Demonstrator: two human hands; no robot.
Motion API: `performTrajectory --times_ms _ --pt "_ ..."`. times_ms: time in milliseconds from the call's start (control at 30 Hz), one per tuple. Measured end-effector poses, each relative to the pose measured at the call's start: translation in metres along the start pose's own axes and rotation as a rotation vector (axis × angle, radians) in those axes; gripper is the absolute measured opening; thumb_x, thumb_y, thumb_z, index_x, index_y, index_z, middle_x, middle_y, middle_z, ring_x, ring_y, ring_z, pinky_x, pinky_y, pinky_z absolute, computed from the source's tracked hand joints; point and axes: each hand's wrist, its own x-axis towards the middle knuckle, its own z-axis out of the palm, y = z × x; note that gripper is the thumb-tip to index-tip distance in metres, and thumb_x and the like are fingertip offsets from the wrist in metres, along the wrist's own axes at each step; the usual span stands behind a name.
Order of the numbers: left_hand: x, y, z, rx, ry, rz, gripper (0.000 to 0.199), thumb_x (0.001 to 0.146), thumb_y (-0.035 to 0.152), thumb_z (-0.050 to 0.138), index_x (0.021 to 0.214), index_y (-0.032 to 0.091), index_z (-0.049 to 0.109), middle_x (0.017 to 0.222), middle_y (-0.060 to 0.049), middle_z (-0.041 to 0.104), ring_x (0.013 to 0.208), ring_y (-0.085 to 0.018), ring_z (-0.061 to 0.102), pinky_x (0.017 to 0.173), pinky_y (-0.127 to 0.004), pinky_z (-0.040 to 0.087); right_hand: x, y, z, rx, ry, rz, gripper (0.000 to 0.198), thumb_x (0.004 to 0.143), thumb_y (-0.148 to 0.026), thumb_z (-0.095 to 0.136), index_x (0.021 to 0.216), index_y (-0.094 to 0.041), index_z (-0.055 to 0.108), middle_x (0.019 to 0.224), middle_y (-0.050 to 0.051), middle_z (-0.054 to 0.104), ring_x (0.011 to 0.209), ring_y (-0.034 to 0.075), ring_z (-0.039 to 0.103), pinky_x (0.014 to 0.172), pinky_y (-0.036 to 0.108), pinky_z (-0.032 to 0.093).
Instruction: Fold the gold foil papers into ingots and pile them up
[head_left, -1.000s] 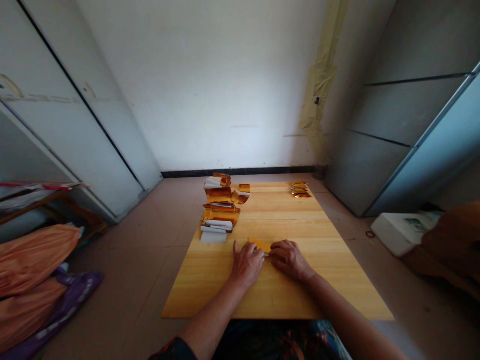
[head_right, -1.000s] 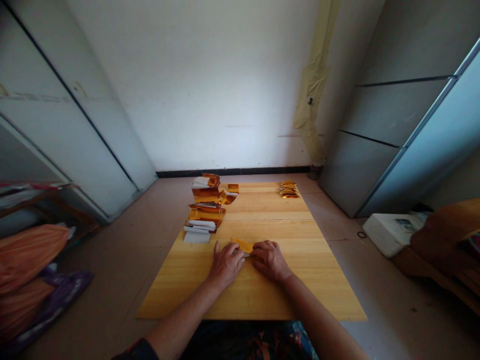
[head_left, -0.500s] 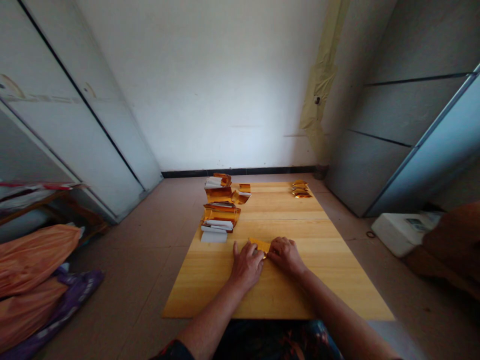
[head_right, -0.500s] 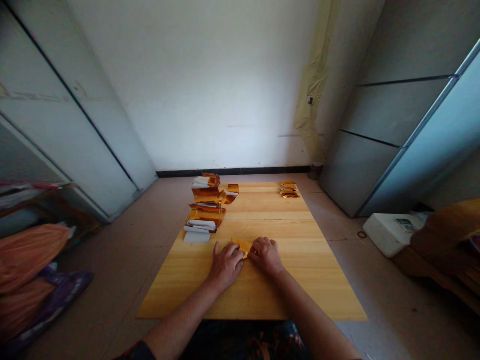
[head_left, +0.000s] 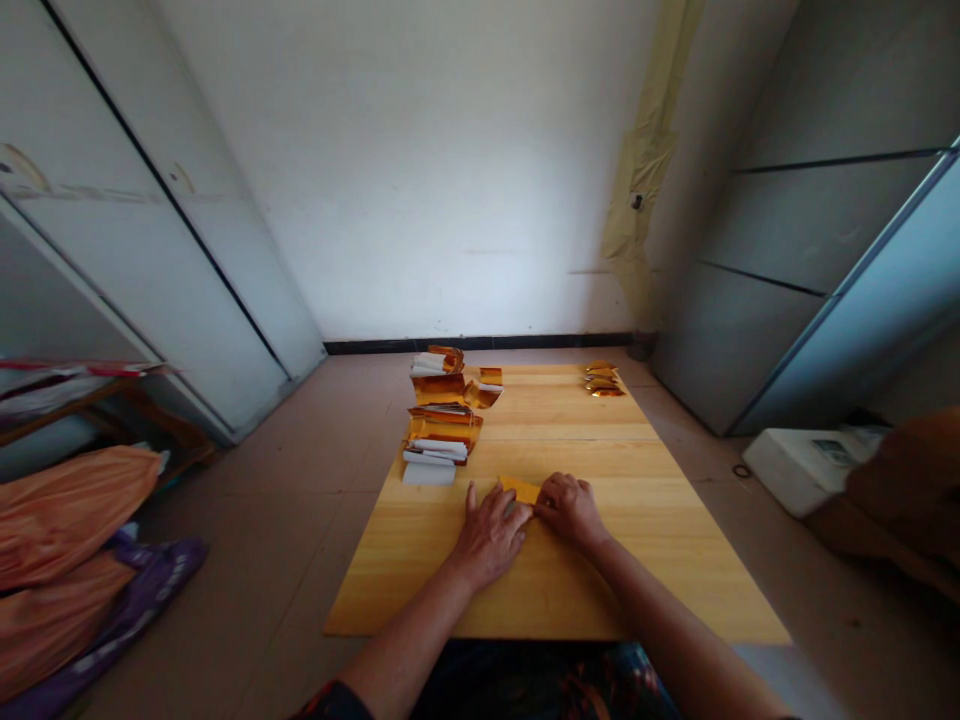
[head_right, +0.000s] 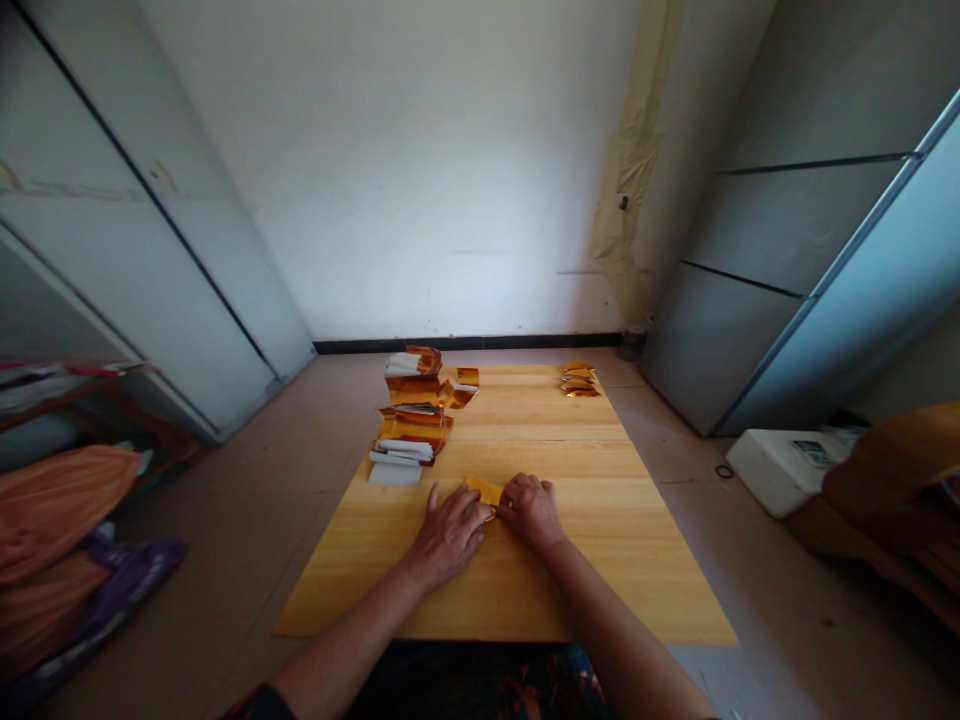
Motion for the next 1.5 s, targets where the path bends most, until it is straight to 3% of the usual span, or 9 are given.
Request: performTrajectory --times_ms 267,600,800,900,1167,1333,1500 --pt "0.001 0.0 -0.002 0.038 -0.012 0.014 0.018 0.086 0.03 0.053 0.102 0.031 0.061 0.127 -0.005 0.049 0.127 -0.027 0.037 0.106 -0.064 0.01 -0.001 0.001 0.0 0.043 0.014 0.024 0.008 0.078 -0.021 0.057 0.078 -0.022 0.065 0.088 0.002 0.063 0.088 0.016 0.055 0.077 0.029 0.03" --pt "0.003 -0.001 -0.002 0.017 0.011 0.017 0.014 0.086 0.031 0.055 0.097 0.032 0.063 0.124 -0.004 0.05 0.123 -0.026 0.04 0.105 -0.066 0.009 0.005 0.011 0.002 0.13 -0.037 0.083 0.029 0.07 -0.005 0.05 0.085 -0.022 0.067 0.093 0.001 0.067 0.091 0.014 0.058 0.081 0.024 0.035" --pt "0.003 -0.003 0.0 0.017 0.003 0.022 0.016 0.085 0.03 0.055 0.1 0.032 0.062 0.126 -0.005 0.05 0.125 -0.028 0.039 0.104 -0.067 0.008 0.007 -0.004 -0.002 0.088 -0.025 0.148 0.009 0.073 -0.022 0.059 0.079 -0.021 0.066 0.089 0.001 0.066 0.087 0.016 0.057 0.078 0.027 0.032" --pt "0.003 -0.003 0.0 0.019 -0.012 0.015 0.017 0.085 0.029 0.055 0.1 0.031 0.063 0.126 -0.006 0.05 0.125 -0.028 0.039 0.104 -0.067 0.008 0.009 -0.01 -0.001 0.03 -0.001 0.183 0.01 0.07 -0.028 0.064 0.077 -0.021 0.065 0.086 0.002 0.064 0.085 0.017 0.056 0.075 0.028 0.029" --pt "0.002 -0.006 0.0 -0.017 -0.036 0.011 0.021 0.086 0.031 0.055 0.106 0.037 0.061 0.129 -0.004 0.049 0.127 -0.028 0.037 0.103 -0.069 0.008 0.015 -0.007 0.002 0.005 -0.038 0.233 0.007 0.073 -0.027 0.061 0.076 -0.02 0.064 0.085 0.001 0.064 0.082 0.015 0.055 0.071 0.027 0.025" --pt "0.002 -0.007 0.002 -0.018 -0.029 0.005 0.021 0.087 0.033 0.053 0.106 0.036 0.062 0.128 -0.005 0.049 0.127 -0.028 0.037 0.102 -0.069 0.008 0.018 -0.012 0.003 -0.032 -0.051 0.256 0.016 0.07 -0.035 0.066 0.074 -0.02 0.064 0.085 0.002 0.064 0.081 0.016 0.055 0.071 0.027 0.026" --pt "0.002 -0.007 0.003 -0.016 -0.02 0.01 0.02 0.087 0.034 0.053 0.106 0.037 0.062 0.128 -0.004 0.049 0.126 -0.027 0.037 0.103 -0.069 0.008 0.018 -0.007 -0.001 -0.012 -0.067 0.251 0.008 0.072 -0.027 0.062 0.076 -0.02 0.064 0.086 0.002 0.065 0.081 0.015 0.056 0.07 0.025 0.029"
